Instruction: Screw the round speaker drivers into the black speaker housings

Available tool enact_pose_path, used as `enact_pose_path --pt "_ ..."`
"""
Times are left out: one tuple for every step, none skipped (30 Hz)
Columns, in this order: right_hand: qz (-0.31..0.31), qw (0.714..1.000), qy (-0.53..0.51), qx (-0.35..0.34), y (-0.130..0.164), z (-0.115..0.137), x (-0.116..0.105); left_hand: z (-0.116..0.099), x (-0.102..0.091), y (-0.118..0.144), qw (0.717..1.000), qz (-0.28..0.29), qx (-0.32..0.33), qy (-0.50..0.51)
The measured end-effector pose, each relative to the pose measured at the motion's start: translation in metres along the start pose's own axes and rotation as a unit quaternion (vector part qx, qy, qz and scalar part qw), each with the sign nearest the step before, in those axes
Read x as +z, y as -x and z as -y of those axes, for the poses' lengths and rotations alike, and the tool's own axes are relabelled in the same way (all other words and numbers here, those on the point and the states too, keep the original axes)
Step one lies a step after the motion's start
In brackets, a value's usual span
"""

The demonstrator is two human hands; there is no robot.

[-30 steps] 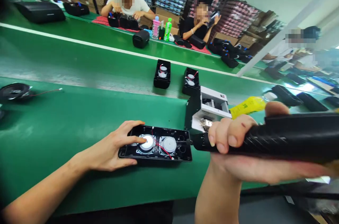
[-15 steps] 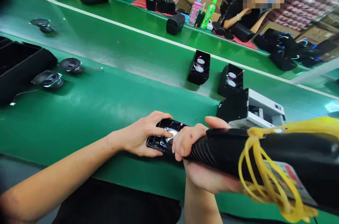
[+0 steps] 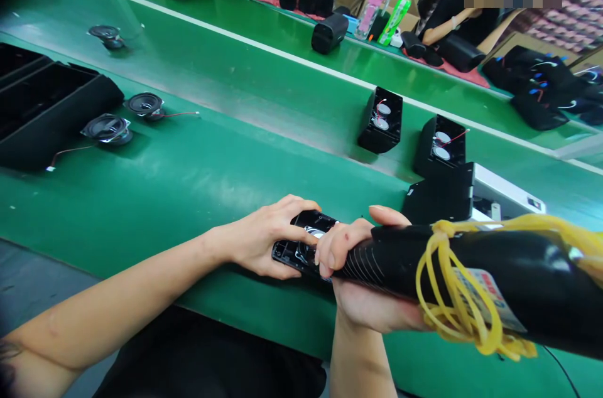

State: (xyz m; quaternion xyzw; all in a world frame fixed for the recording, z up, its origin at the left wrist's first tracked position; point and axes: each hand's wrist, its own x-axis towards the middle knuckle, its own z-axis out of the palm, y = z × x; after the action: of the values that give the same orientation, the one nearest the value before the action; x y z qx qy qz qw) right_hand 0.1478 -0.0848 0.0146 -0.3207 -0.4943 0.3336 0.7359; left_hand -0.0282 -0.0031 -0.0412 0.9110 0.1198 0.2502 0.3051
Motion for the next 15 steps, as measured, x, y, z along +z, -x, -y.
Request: enact_pose_path --pt "0.000 1.000 -0.003 0.002 0.000 -0.001 0.000 0.000 0.000 0.000 1.000 0.000 -0.001 0.000" --pt "-0.001 1.000 -0.006 0.003 0.001 -0.001 0.001 0.000 0.000 0.000 1.000 0.000 -0.002 0.001" --pt "0.003 1.000 -0.010 0.001 0.001 -0.002 0.002 0.000 0.000 0.000 1.000 0.000 0.000 0.002" --pt "0.007 1.000 -0.014 -0.003 0.002 -0.003 0.003 0.001 0.000 0.000 1.000 -0.001 0.004 0.003" --pt "0.015 1.000 -0.018 -0.008 0.004 -0.004 0.005 0.002 0.000 0.001 1.000 -0.003 0.010 0.005" --pt "0.021 0.999 -0.022 -0.014 0.005 -0.004 0.006 0.004 0.001 0.001 1.000 -0.004 0.018 0.006" --pt "0.028 0.999 -0.027 -0.018 0.006 -0.005 0.008 0.005 0.001 0.001 1.000 -0.006 0.025 0.006" --pt "0.037 0.999 -0.030 -0.019 0.006 -0.005 0.009 0.006 0.001 0.001 0.999 -0.009 0.031 0.006" --pt "0.051 0.998 -0.034 -0.021 0.006 -0.005 0.010 0.007 0.001 0.001 0.999 -0.011 0.035 0.005" --pt "0.066 0.997 -0.037 -0.023 0.006 -0.006 0.011 0.007 0.001 0.000 0.999 -0.013 0.037 0.003" --pt "0.084 0.995 -0.040 -0.025 0.005 -0.006 0.011 0.008 0.001 0.000 0.999 -0.014 0.039 0.001" --pt "0.098 0.994 -0.042 -0.028 0.004 -0.006 0.011 0.007 0.001 0.000 0.999 -0.016 0.041 -0.001" --pt "0.110 0.992 -0.043 -0.031 0.003 -0.006 0.011 0.007 0.000 -0.001 0.999 -0.015 0.042 -0.002" --pt "0.116 0.992 -0.045 -0.034 0.002 -0.007 0.011 0.006 -0.001 -0.002 0.999 -0.015 0.044 -0.004" --pt "0.118 0.991 -0.047 -0.033 0.001 -0.007 0.010 0.005 -0.001 -0.002 0.999 -0.014 0.045 -0.006"
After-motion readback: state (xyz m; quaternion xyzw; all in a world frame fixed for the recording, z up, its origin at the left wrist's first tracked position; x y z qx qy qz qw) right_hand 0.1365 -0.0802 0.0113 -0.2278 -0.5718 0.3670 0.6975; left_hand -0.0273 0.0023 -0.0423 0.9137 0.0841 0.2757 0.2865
